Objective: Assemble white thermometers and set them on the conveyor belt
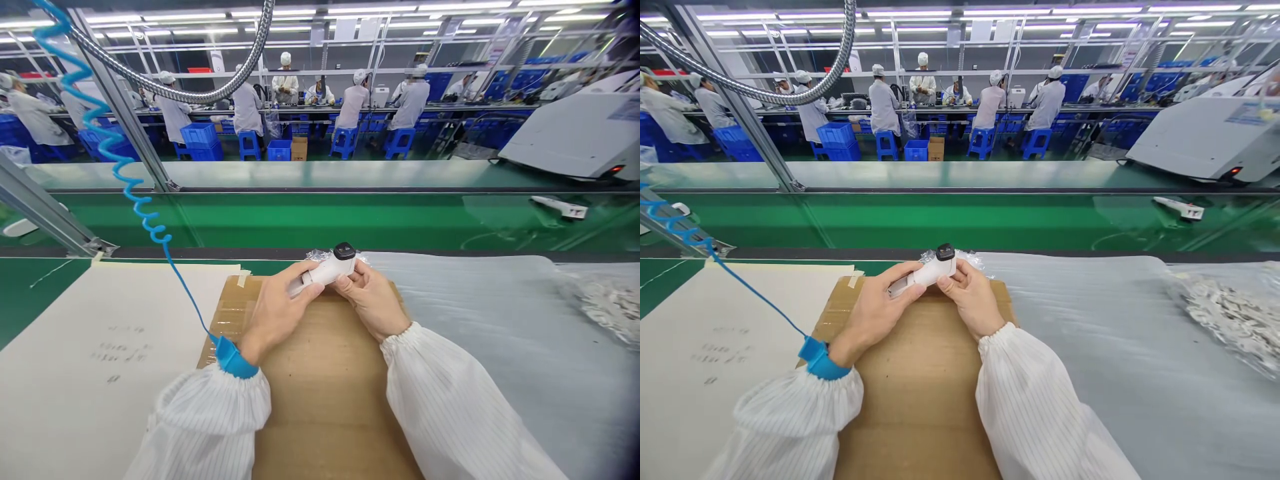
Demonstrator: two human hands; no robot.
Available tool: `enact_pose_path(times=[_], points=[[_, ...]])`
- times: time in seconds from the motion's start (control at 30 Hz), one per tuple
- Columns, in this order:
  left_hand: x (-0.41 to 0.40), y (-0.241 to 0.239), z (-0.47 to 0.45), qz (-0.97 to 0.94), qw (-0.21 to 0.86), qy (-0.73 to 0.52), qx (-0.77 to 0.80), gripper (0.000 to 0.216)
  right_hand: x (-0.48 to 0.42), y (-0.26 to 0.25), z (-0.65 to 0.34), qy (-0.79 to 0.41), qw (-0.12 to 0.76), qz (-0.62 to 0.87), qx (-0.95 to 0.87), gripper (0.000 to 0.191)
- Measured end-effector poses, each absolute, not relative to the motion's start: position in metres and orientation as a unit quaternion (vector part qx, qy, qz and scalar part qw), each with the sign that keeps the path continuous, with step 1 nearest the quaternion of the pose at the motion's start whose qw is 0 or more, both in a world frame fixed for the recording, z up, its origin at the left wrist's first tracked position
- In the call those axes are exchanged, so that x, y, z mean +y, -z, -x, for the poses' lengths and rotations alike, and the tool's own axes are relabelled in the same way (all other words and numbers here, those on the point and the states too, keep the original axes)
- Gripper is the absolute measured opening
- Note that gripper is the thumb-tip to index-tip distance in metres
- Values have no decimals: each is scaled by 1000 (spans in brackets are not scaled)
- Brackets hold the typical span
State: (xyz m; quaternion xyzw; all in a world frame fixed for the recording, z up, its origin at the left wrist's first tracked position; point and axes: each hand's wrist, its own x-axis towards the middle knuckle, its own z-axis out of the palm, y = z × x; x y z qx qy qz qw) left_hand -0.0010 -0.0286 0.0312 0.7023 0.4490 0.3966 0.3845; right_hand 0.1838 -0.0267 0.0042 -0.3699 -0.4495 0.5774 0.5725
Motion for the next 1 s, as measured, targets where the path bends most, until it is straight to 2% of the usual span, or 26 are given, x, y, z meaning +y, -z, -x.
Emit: enact_pose_path(times=[0.13, 0.23, 0.37, 0.53, 0.63, 0.73, 0.83, 1.0], points=[[-36, -32, -5, -759, 293, -362, 455, 37, -30, -14, -174, -605, 592, 352, -398, 42], [-43, -30, -13, -789, 218, -284, 499, 43, -34, -26, -165, -656, 611, 351, -269, 49], [-54, -33, -25, -842, 178, -158, 485, 54, -38, -36, -165, -698, 609, 363, -98, 49], [-63, -41, -35, -871, 127, -118, 460, 62, -40, -35, -177, -721, 612, 320, -67, 46], [-60, -42, -30, -832, 119, -145, 522, 50, -41, -38, -175, -734, 596, 304, -118, 43], [-55, -41, -21, -776, 102, -276, 557, 38, -43, -39, -162, -747, 585, 252, -191, 37], [-52, -36, -18, -759, 110, -391, 509, 40, -47, -33, -147, -747, 573, 234, -243, 22], [-52, -25, -28, -771, 82, -422, 469, 33, -53, -21, -139, -725, 573, 298, -239, 16]])
